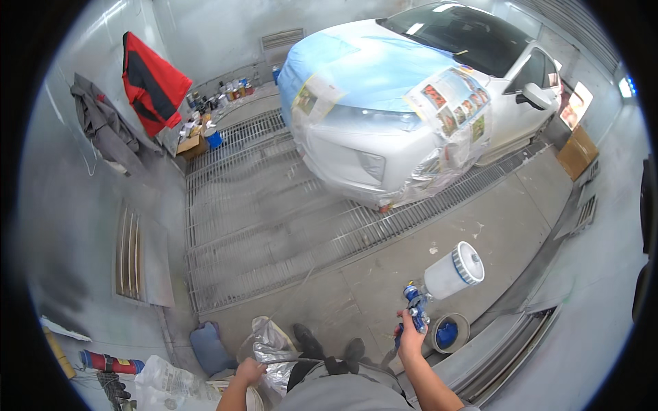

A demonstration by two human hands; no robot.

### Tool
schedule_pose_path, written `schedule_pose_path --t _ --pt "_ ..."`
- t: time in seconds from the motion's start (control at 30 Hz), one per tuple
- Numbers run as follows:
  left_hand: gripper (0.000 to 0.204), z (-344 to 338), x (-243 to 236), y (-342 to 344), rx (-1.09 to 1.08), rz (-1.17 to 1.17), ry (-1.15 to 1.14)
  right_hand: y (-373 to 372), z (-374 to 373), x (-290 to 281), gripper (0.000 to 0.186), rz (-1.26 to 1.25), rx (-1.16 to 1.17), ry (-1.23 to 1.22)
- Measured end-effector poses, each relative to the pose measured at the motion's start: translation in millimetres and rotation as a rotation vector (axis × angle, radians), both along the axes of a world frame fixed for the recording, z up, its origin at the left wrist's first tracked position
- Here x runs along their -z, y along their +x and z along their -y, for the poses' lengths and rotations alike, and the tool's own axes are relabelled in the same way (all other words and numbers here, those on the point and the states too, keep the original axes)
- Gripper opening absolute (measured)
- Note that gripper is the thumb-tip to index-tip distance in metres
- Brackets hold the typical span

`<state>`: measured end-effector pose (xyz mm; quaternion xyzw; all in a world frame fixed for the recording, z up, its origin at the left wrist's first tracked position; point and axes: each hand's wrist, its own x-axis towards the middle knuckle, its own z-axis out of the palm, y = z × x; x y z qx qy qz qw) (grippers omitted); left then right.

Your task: The person uses a spray gun to apply white paint to the rear of a car that is masked with plastic sheeting and tape. The operator moves the spray gun in steady horizontal passes across the trunk and rear bumper, maintaining consistent distance and coverage.

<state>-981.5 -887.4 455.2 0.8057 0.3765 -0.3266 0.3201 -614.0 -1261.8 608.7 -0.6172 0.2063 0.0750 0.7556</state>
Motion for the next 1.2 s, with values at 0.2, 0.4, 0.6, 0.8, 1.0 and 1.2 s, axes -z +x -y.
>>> schedule_pose_path --t 0.2,0.4,0.6,0.8,1.0,1.2 --pt "0.04 -79.7 2.0 -18.1 -0.004 0.19 0.109 16.2 -93.3 -16.3 0.02 0.062 0.036 0.036" --pt "0.035 -178.8 -38.0 16.4 -0.183 0.429 0.247 31.5 -194.6 -28.4 0.021 0.15 0.073 0.051" --pt "0.017 -272.2 -100.1 66.4 -0.353 0.816 0.386 58.2 -265.4 -28.4 0.02 0.141 0.074 0.087" --pt "0.011 -363.3 -171.9 145.8 -0.344 1.081 0.403 102.7 -362.2 -28.3 0.022 0.156 0.107 0.067" --pt "0.011 -482.5 -177.7 221.6 -0.232 1.137 0.378 154.2 -477.7 7.0 0.018 0.075 0.117 0.077" --pt "0.01 -613.6 -221.0 315.1 0.015 0.997 0.333 213.8 -614.2 34.2 0.021 -0.002 0.141 0.071"
